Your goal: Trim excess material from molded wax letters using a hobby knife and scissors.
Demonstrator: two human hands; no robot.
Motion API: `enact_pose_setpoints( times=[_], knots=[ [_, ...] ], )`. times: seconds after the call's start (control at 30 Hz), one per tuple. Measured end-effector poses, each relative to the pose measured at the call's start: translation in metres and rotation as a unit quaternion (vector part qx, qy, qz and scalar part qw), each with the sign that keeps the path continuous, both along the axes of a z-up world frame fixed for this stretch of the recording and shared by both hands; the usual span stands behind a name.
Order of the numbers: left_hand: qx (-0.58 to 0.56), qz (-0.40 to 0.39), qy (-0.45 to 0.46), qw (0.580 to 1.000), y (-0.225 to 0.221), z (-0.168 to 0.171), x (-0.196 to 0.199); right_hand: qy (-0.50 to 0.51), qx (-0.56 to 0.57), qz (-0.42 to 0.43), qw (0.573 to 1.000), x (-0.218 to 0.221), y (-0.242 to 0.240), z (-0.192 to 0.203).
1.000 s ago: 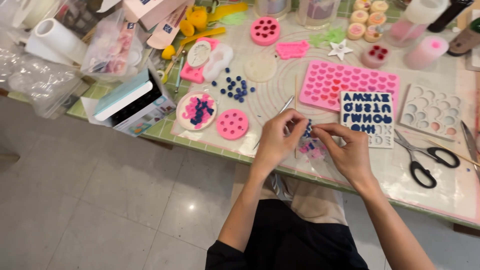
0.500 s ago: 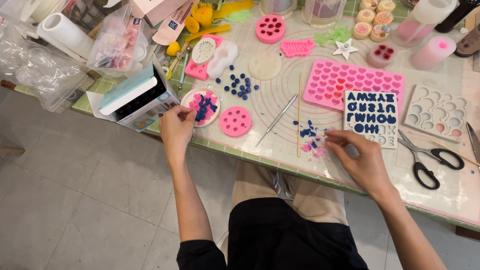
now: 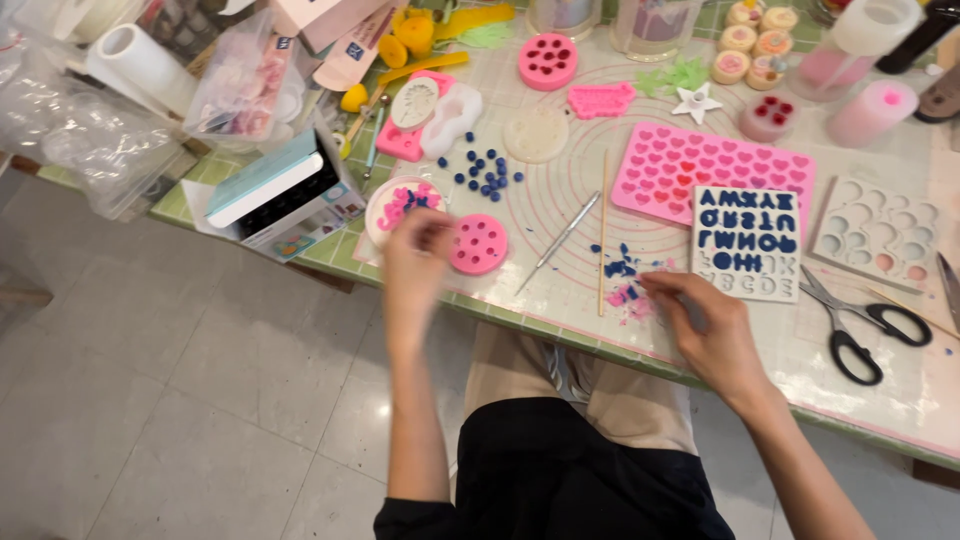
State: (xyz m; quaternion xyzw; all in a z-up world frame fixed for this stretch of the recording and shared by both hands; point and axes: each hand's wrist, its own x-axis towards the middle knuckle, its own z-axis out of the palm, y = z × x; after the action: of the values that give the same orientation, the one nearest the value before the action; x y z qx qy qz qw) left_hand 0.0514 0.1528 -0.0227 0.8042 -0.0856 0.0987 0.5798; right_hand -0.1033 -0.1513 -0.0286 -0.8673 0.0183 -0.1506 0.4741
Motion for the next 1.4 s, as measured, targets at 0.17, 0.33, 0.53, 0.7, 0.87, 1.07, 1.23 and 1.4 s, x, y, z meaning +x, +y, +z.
enact_pose_setpoints(
  times=[0.17, 0.33, 0.53, 0.7, 0.87, 1.07, 1.23, 1.4],
  knots=[
    [0.044, -0.163, -0.022, 0.985, -0.114, 0.013, -0.042, -0.026, -0.058, -0.007, 0.998, -0.010, 0.003, 0.005],
    [0.226, -0.180, -0.119, 0.950, -0.187, -0.011, -0.051, -0.042, -0.048, -0.087, 0.994, -0.022, -0.015, 0.009],
    [0.259, -0.145, -0.141, 0.944, -0.224, -0.015, -0.062, -0.096, -0.133, -0.185, 0.969, -0.018, -0.042, 0.013],
    [0.155, -0.172, -0.100, 0.968, -0.232, -0.024, -0.066, -0.081, -0.170, -0.179, 0.966, -0.015, -0.043, 0.014],
    [-0.011, -0.234, 0.101, 0.967, -0.238, -0.023, -0.065, -0.074, -0.154, -0.191, 0.967, -0.016, -0.044, 0.013],
    [-0.171, -0.319, 0.175, 0.916, -0.245, -0.058, -0.057, -0.069, -0.138, -0.193, 0.969, -0.018, -0.047, 0.016],
    [-0.249, -0.331, 0.252, 0.874, -0.244, -0.057, -0.054, -0.058, -0.107, -0.183, 0.976, -0.019, -0.047, 0.023],
    [-0.233, -0.348, 0.248, 0.873, -0.246, -0.045, -0.056, -0.070, -0.093, -0.174, 0.978, -0.021, -0.054, 0.020]
  ],
)
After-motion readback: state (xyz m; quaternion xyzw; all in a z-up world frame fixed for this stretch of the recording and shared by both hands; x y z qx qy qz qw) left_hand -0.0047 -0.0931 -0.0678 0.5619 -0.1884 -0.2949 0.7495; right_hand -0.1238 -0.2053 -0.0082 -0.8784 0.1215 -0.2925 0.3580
